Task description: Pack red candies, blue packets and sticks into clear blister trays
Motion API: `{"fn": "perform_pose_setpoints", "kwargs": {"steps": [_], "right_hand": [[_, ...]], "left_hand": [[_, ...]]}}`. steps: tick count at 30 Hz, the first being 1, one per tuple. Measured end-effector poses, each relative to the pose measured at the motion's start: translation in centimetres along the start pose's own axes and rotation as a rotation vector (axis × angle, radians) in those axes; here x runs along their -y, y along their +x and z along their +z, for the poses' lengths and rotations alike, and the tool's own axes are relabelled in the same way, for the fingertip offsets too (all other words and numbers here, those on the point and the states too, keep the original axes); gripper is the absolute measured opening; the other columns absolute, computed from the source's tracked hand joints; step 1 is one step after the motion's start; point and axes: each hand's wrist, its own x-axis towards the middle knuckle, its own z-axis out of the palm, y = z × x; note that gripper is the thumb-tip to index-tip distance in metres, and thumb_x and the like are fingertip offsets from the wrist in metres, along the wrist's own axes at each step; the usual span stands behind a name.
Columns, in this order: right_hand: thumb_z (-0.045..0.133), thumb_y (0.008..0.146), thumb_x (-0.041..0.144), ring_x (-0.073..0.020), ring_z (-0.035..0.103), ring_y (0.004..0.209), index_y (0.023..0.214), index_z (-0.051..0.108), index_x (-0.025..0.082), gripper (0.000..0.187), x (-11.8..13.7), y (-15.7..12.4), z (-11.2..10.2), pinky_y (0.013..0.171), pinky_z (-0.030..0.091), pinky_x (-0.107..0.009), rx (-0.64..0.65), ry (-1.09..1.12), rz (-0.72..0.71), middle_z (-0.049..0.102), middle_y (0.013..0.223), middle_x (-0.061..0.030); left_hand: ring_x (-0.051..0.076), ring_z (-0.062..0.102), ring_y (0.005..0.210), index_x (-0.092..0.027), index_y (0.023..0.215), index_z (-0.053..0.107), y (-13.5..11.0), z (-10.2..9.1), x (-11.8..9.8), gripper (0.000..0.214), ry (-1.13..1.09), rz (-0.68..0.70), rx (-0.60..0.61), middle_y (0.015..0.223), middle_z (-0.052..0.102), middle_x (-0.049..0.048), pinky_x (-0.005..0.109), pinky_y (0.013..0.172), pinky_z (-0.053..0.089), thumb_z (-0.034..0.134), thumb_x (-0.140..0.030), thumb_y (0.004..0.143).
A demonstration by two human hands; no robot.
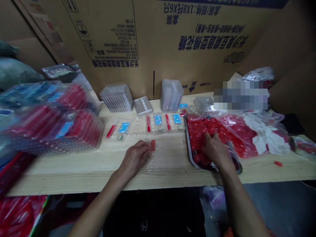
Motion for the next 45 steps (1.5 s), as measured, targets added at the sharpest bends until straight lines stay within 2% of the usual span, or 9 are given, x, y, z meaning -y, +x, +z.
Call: {"fn": "perform_pose_setpoints", "kwargs": {"steps": [4, 15, 18, 21, 24, 27, 31, 40, 45], "right_hand": [[0.049, 0.088, 0.014, -0.0254, 0.063, 0.082, 0.122, 0.054, 0.010, 0.035, -0.1, 0.1, 0.6, 0.070, 0.044, -0.032, -0.048, 0.046, 0.038, 0.054, 0.106, -0.0173], [0.044, 0.091, 0.014, -0.0248, 0.064, 0.084, 0.111, 0.059, 0.010, 0.025, -0.3, 0.5, 1.4, 0.073, 0.043, -0.032, -0.033, 0.099, 0.038, 0.063, 0.101, -0.0168], [0.039, 0.090, 0.014, -0.0258, 0.062, 0.091, 0.103, 0.061, 0.010, 0.026, -0.7, 0.6, 1.4, 0.079, 0.044, -0.034, -0.239, 0.295, 0.115, 0.065, 0.097, -0.0168], [0.043, 0.089, 0.026, -0.0229, 0.061, 0.082, 0.102, 0.063, 0.013, 0.027, -0.3, 0.3, 1.3, 0.073, 0.046, -0.032, -0.385, 0.764, 0.098, 0.066, 0.090, -0.0111], [0.054, 0.085, 0.041, -0.0165, 0.055, 0.062, 0.102, 0.062, 0.018, 0.030, 2.4, -0.8, 1.0, 0.058, 0.043, -0.027, -0.205, 1.383, 0.017, 0.063, 0.077, -0.0026], [0.065, 0.079, 0.043, -0.0137, 0.056, 0.062, 0.103, 0.064, 0.020, 0.034, 6.5, -2.3, 0.8, 0.059, 0.044, -0.025, 0.049, 1.757, -0.087, 0.066, 0.079, -0.0015], [0.067, 0.079, 0.040, -0.0143, 0.059, 0.066, 0.104, 0.067, 0.019, 0.033, 10.2, -3.7, 0.9, 0.066, 0.047, -0.027, 0.163, 1.847, -0.148, 0.067, 0.078, -0.0009], [0.080, 0.067, 0.035, -0.0146, 0.062, 0.074, 0.103, 0.069, 0.017, 0.042, 12.0, -4.0, 0.9, 0.067, 0.046, -0.026, 0.480, 2.104, -0.019, 0.072, 0.090, -0.0048], [0.074, 0.067, 0.031, -0.0129, 0.056, 0.066, 0.094, 0.065, 0.018, 0.032, 13.8, -3.9, 1.7, 0.057, 0.039, -0.023, 0.322, 1.966, -0.051, 0.067, 0.077, 0.0001]], "left_hand": [[0.019, 0.068, 0.089, -0.022, 0.096, 0.073, -0.2, 1.9, 0.1, 0.024, 0.130, 0.073, 0.154, 0.100, 0.071, 0.0069, 0.031, 0.076, 0.055, 0.051, -0.014, 0.089], [0.018, 0.066, 0.093, -0.025, 0.107, 0.071, -0.8, 3.2, 2.0, 0.029, 0.185, 0.094, 0.034, 0.099, 0.067, 0.0061, 0.029, 0.078, 0.056, 0.050, -0.015, 0.090], [0.018, 0.065, 0.093, -0.025, 0.120, 0.065, -0.7, 2.6, 1.0, 0.032, 0.083, 0.072, -0.005, 0.104, 0.065, 0.0075, 0.031, 0.079, 0.056, 0.050, -0.020, 0.092], [0.019, 0.065, 0.095, -0.024, 0.126, 0.061, -0.2, 2.6, -0.8, 0.035, -0.071, -0.023, -0.088, 0.111, 0.065, 0.0089, 0.033, 0.081, 0.055, 0.054, -0.025, 0.092], [0.016, 0.067, 0.082, -0.020, 0.111, 0.068, 1.0, 4.1, -3.3, 0.027, -0.385, -0.239, -0.087, 0.098, 0.070, 0.0076, 0.029, 0.073, 0.055, 0.055, -0.033, 0.092], [0.017, 0.069, 0.076, -0.016, 0.117, 0.065, 2.6, 6.4, -5.1, 0.037, -0.745, -0.471, -0.057, 0.100, 0.073, 0.0096, 0.029, 0.069, 0.056, 0.061, -0.038, 0.087], [0.018, 0.070, 0.085, -0.015, 0.118, 0.066, 3.7, 8.0, -4.9, 0.043, -0.857, -0.486, -0.168, 0.104, 0.074, 0.0101, 0.031, 0.080, 0.055, 0.072, -0.030, 0.078], [0.017, 0.068, 0.079, -0.015, 0.110, 0.071, 2.7, 6.8, -3.0, 0.033, -0.728, -0.469, -0.193, 0.091, 0.075, 0.0064, 0.027, 0.072, 0.053, 0.065, -0.027, 0.079], [0.015, 0.064, 0.066, -0.015, 0.107, 0.070, 2.9, 6.8, -3.3, 0.031, -0.585, -0.491, -0.222, 0.079, 0.072, 0.0040, 0.024, 0.061, 0.049, 0.067, -0.025, 0.077]]}}
